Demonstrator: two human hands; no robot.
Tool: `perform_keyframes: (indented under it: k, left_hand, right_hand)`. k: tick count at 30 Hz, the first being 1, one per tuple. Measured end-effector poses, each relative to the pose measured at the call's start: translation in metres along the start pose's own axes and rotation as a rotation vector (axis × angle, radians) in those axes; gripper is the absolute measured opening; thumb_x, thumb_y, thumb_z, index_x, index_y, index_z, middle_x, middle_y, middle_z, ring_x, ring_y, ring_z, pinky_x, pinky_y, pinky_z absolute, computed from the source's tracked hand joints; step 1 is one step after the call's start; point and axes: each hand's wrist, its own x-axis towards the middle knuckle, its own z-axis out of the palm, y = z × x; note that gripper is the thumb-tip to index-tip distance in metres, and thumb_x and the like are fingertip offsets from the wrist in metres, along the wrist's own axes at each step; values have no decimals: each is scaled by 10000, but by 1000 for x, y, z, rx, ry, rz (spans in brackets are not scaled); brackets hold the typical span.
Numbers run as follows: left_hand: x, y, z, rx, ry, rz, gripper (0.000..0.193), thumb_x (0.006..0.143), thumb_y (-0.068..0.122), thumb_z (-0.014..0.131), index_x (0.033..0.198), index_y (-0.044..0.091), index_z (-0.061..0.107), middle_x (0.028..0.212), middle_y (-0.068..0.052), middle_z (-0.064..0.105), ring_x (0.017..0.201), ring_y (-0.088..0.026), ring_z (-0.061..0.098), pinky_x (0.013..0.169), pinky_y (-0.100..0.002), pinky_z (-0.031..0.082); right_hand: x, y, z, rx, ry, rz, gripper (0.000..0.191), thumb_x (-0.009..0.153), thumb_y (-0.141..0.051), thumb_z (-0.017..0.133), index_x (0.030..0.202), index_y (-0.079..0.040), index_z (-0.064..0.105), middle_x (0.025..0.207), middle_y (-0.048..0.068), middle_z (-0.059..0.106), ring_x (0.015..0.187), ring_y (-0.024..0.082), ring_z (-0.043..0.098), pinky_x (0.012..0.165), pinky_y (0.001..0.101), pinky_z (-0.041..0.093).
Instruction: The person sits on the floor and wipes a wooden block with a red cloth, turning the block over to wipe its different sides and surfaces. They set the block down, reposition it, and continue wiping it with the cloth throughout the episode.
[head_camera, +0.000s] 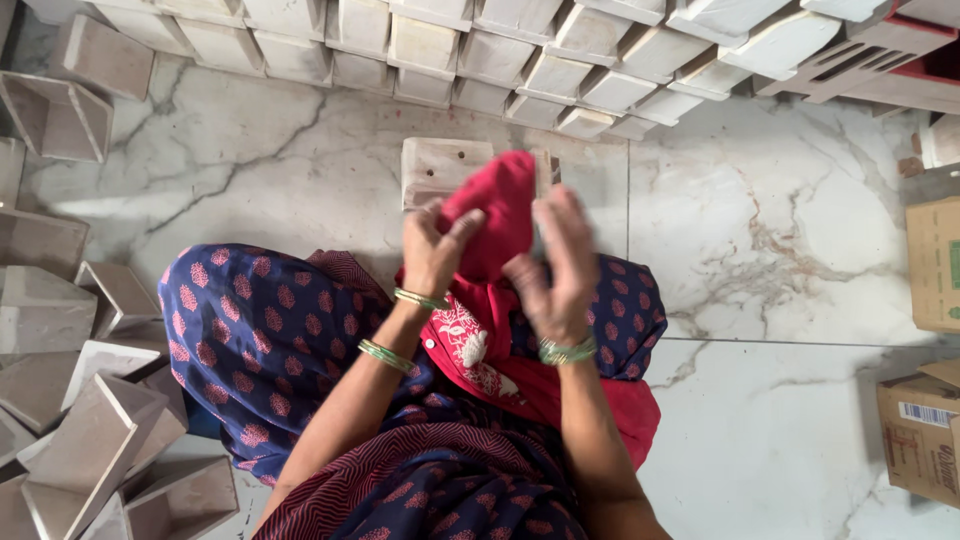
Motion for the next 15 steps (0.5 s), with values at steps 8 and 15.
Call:
perform_keyframes:
  k: [8,15]
  left_hand:
    - [-30,7,-8,563,-150,595,509,748,321,880,1094,-17,721,983,-140,716,903,-214,658,799,-361,559]
    - [-7,13,-20,347,53,64,318,844,216,889,982,-29,741,796,-80,733,670,-100,610,609,-295,516]
  right_hand:
    - [-19,8,19,360,-353,597,820,710,-350,929,1373,-51,550,1167,129,777,1075,242,789,921,365,660]
    - [9,12,22,87,-41,194,758,738,-378,895,1342,-61,562,1215,100,719,1118,208,692,946,373,600]
